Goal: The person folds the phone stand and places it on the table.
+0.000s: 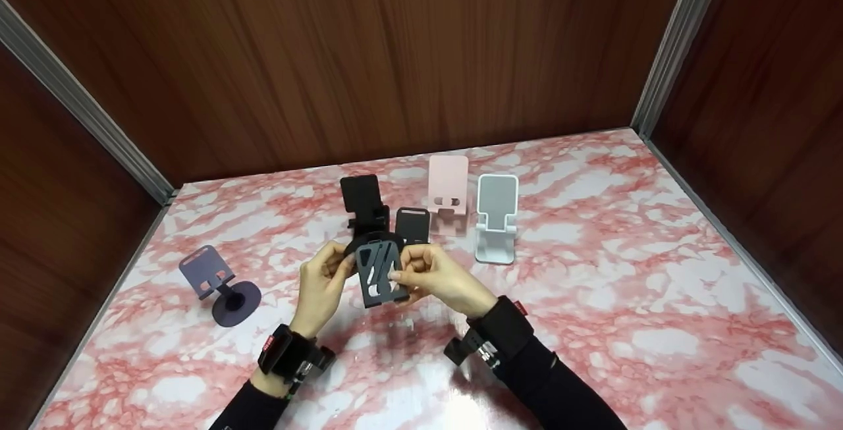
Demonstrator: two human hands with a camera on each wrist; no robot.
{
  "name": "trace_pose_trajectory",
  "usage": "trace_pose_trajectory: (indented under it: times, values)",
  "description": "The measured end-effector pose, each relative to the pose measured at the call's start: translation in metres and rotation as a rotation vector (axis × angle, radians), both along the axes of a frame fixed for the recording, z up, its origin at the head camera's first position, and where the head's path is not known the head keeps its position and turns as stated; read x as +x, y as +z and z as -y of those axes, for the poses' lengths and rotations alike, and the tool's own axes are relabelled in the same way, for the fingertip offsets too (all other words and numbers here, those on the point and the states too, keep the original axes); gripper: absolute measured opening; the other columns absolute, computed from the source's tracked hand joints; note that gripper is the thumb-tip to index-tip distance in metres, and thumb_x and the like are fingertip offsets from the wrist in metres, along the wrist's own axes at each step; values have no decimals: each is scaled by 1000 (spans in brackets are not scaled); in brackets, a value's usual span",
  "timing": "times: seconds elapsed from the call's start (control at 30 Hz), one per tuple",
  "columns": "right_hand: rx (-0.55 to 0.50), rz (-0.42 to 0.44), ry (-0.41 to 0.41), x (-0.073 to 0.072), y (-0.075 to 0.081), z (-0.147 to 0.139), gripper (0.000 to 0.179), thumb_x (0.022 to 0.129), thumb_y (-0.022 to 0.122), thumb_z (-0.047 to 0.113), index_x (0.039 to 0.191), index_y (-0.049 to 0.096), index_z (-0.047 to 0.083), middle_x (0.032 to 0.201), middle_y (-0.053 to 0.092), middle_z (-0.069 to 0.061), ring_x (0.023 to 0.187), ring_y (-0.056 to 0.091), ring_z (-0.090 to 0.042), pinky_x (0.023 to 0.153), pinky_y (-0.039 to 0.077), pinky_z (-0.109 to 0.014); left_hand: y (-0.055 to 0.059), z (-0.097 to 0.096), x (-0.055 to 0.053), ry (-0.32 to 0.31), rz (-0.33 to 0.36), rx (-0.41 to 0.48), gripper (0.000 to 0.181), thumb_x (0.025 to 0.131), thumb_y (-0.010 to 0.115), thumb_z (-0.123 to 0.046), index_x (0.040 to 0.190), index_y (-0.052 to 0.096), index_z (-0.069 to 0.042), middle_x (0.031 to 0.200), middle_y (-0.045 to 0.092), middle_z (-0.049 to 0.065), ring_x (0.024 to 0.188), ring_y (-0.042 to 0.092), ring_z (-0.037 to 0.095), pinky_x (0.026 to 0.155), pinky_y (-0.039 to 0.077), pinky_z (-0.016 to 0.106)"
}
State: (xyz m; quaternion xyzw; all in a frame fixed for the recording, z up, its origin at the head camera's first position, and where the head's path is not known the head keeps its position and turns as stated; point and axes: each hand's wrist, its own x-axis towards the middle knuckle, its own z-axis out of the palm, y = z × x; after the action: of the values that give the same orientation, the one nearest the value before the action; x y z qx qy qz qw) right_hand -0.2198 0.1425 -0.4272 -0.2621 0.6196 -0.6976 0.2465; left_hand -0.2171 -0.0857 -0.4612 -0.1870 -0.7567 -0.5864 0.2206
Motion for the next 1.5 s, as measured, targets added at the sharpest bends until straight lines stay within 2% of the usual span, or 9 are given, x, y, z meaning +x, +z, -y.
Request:
trace_pose_trajectory:
  times: [0.17, 0.37, 0.67, 0.8, 1.0, 1.17, 1.23, 1.33, 1.5]
  values:
    - [-3, -9, -5, 0, -1, 1, 11, 97, 60, 5, 88, 56, 11, 80, 70, 3, 70, 69, -10, 66, 60, -25, 4, -3, 1, 34, 49, -1, 7, 93, 62, 3, 87, 59, 5, 91, 74, 20, 78, 73, 30, 71, 62, 29]
    - [-2, -15, -44, 0, -5, 3, 11, 96, 60, 5, 88, 55, 11, 78, 67, 3, 71, 69, -11, 68, 61, -29, 3, -5, 3, 32, 93, 52, 6, 92, 62, 5, 87, 59, 7, 92, 74, 23, 79, 74, 32, 71, 63, 35]
    - [92, -109, -173, 1, -7, 9, 18, 93, 67, 13, 84, 52, 9, 73, 63, 2, 70, 70, -15, 70, 62, -42, 5, -8, 4, -47, 279, 165, 13, 96, 60, -1, 90, 54, 9, 90, 71, 26, 76, 74, 28, 68, 63, 36]
    - [84, -143, -190, 1, -6, 10, 16, 94, 66, 11, 87, 53, 5, 74, 61, 0, 70, 70, -15, 69, 63, -40, 6, -9, 5, -73, 365, 217, 12, 96, 57, 2, 91, 49, 10, 89, 70, 23, 73, 72, 19, 67, 63, 33]
    - [140, -229, -234, -1, -5, 9, 23, 93, 66, 10, 88, 51, -6, 72, 59, 1, 66, 66, -10, 64, 62, -36, 8, -11, 6, -109, 425, 275, 12, 97, 55, 3, 91, 46, 8, 86, 69, 12, 68, 68, 10, 64, 62, 29]
    - [222, -330, -324, -3, -4, 8, 23, 89, 73, 10, 88, 57, -7, 71, 60, -2, 60, 60, -8, 57, 60, -38, 6, -11, 5, -136, 461, 313, 10, 97, 53, 4, 93, 46, 10, 85, 69, 11, 68, 68, 10, 66, 63, 30]
    - [229, -349, -371, -3, -3, 8, 25, 86, 75, 10, 95, 58, -5, 77, 60, -6, 64, 60, -9, 57, 59, -33, 5, -10, 5, -148, 462, 319, 9, 97, 52, 4, 95, 46, 11, 87, 70, 13, 70, 69, 11, 68, 63, 31]
    - [233, -334, -435, -3, -2, 7, 41, 82, 79, 11, 111, 53, -1, 96, 57, -11, 78, 57, -15, 65, 55, -24, 4, -10, 5, -171, 456, 331, 10, 98, 52, 4, 97, 46, 12, 89, 70, 16, 73, 70, 12, 70, 63, 33]
    - [203, -216, -424, -3, -1, 5, 62, 83, 79, 13, 132, 42, 6, 120, 49, -14, 99, 55, -25, 82, 52, -27, 5, -11, 5, -217, 463, 370, 8, 98, 50, 5, 96, 44, 10, 87, 69, 11, 72, 70, 12, 71, 63, 32]
